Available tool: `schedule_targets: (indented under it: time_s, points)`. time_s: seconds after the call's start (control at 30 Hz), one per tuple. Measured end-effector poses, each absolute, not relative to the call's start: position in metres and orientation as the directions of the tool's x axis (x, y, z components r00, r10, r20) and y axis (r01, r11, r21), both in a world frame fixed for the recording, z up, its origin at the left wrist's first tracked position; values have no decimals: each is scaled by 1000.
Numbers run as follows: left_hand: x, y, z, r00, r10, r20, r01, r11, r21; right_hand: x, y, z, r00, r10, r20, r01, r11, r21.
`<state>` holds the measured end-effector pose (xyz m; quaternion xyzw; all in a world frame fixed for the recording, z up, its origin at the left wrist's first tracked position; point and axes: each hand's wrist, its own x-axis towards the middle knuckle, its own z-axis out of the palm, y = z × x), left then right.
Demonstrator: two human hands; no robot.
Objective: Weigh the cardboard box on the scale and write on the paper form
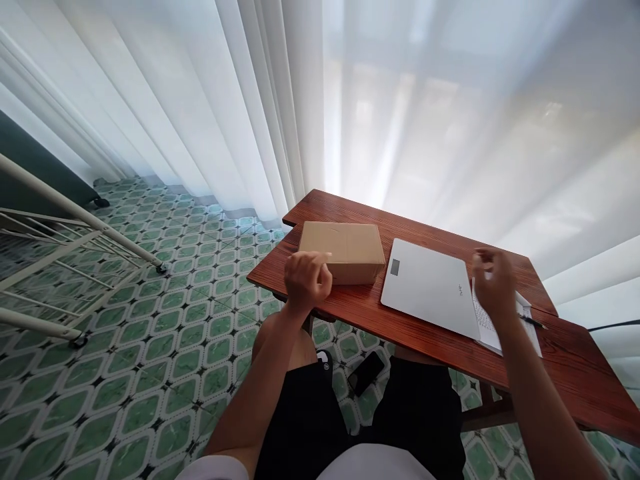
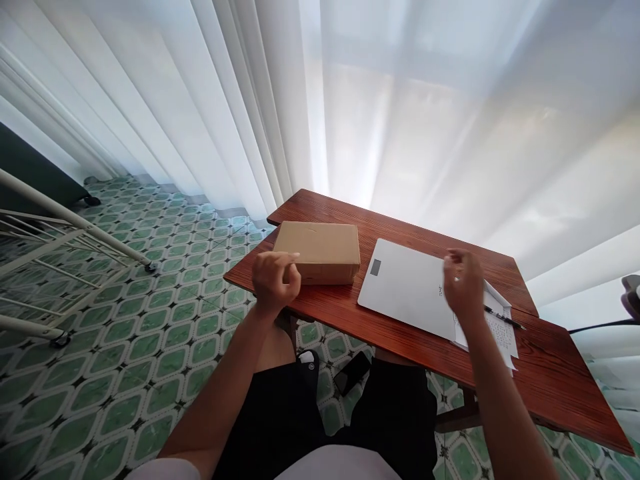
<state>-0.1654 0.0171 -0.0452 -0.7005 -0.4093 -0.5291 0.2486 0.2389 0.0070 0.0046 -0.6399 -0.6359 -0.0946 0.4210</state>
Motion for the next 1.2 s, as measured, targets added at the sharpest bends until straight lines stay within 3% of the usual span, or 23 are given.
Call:
schedule_targets:
  time_s: [0.1, 0.23, 0.37, 0.5, 0.6, 0.73, 0.87, 1.2]
  points:
    - [-178, 19, -32, -81, 408, 909, 852, -444, 276, 175, 13, 0, 129, 832, 540, 773, 256, -580]
    - [-187, 22, -27, -275, 561, 780, 783, -340, 521, 118, 22, -16, 95, 916, 390, 580, 267, -769]
    - [-189, 23, -36, -336, 712, 616, 672, -276, 687, 88, 30, -27, 79, 965, 249, 437, 191, -879]
    - [-186, 20, -43, -360, 872, 333, 578, -72, 813, 71, 32, -34, 29, 996, 83, 385, 66, -921]
    - [-183, 17, -43, -374, 907, 193, 574, 63, 817, 62, 31, -40, 5, 999, 47, 393, 42, -919]
    - [-182, 15, -41, -380, 915, 137, 633, 149, 760, 55, 30, -50, -18, 998, 58, 405, 60, -912]
    - [-183, 15, -41, -384, 914, 131, 682, 186, 707, 52, 31, -57, -12, 998, 59, 396, 59, -916]
    - [-179, 15, -39, -403, 904, 144, 673, 187, 716, 50, 30, -58, 0, 999, 40, 376, 37, -926]
